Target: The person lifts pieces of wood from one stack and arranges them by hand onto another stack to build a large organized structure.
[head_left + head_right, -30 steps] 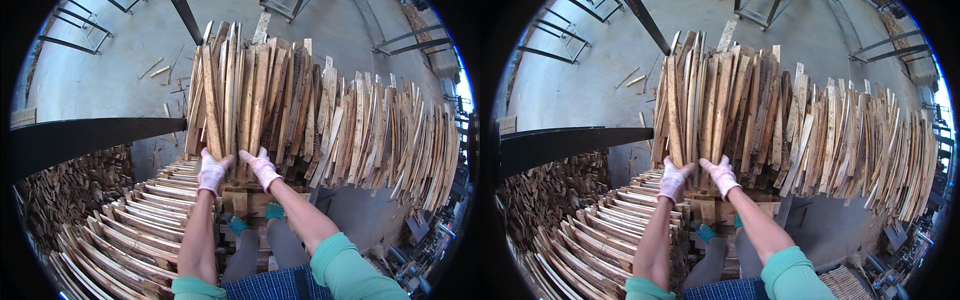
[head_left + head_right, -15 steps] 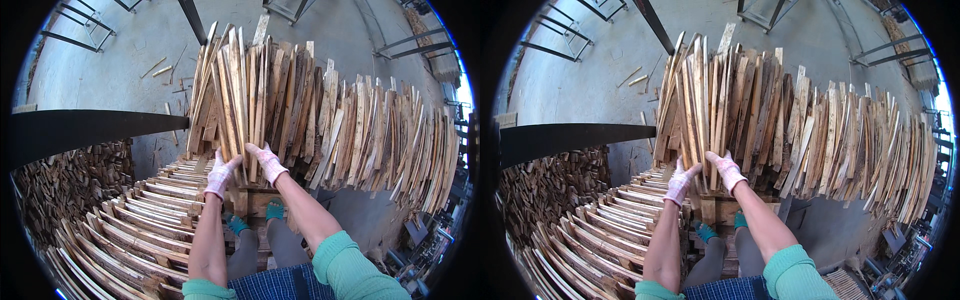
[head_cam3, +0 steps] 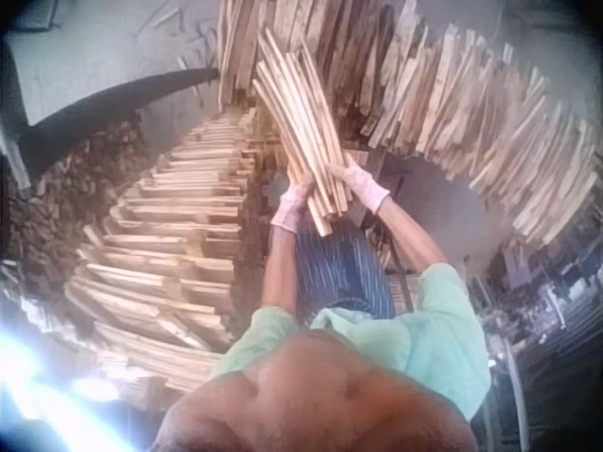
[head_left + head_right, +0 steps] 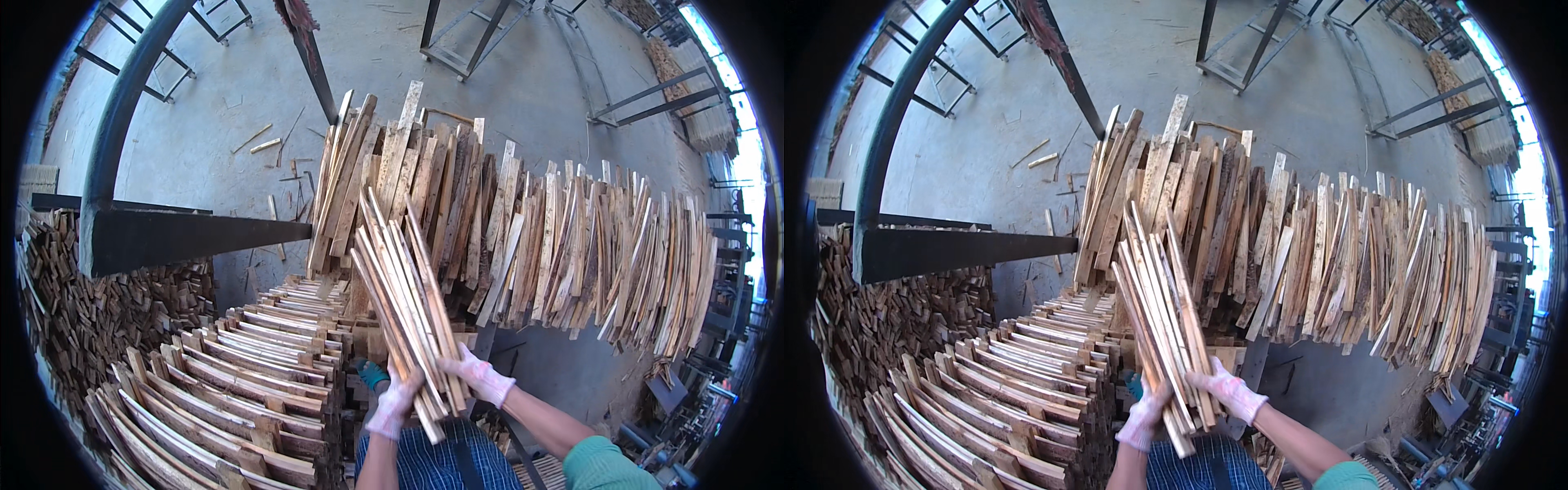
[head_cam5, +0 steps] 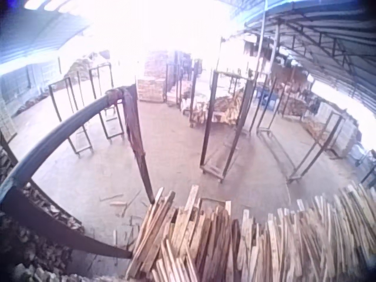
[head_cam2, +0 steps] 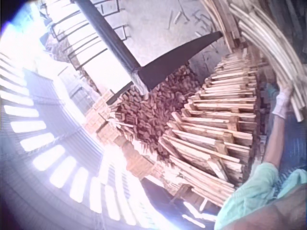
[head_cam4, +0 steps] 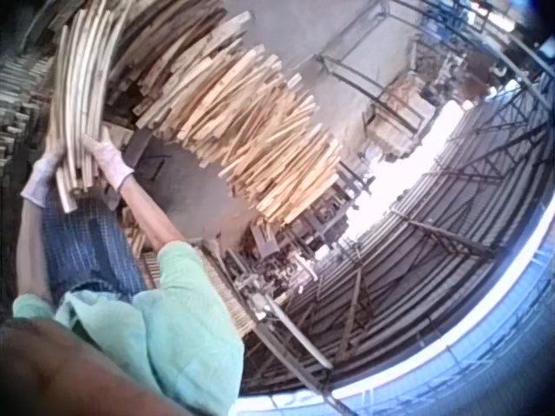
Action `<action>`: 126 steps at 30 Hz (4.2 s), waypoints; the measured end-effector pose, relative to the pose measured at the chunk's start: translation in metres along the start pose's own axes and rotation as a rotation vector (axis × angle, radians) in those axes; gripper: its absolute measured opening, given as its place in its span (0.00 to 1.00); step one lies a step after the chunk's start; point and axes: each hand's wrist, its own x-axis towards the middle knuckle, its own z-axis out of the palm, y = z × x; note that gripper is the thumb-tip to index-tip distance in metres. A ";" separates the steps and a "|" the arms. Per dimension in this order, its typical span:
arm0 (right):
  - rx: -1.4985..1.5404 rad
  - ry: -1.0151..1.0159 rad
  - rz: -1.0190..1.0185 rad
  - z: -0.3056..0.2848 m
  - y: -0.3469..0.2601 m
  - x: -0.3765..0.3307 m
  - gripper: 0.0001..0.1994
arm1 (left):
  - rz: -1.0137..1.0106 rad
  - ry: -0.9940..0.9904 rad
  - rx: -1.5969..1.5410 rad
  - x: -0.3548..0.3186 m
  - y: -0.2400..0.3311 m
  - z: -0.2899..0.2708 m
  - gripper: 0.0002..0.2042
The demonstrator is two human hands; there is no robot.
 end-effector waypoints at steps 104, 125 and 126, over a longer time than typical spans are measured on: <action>-2.153 -0.351 -1.107 0.509 0.035 -0.277 0.38 | 0.601 1.641 -0.003 -0.566 -0.131 -0.198 0.38; -2.353 -0.374 -1.408 0.725 -0.065 -0.174 0.41 | 1.085 1.458 -0.414 -0.623 -0.143 -0.143 0.36; -2.362 -0.446 -1.342 0.740 -0.061 -0.171 0.41 | 1.092 1.463 -0.407 -0.624 -0.138 -0.141 0.36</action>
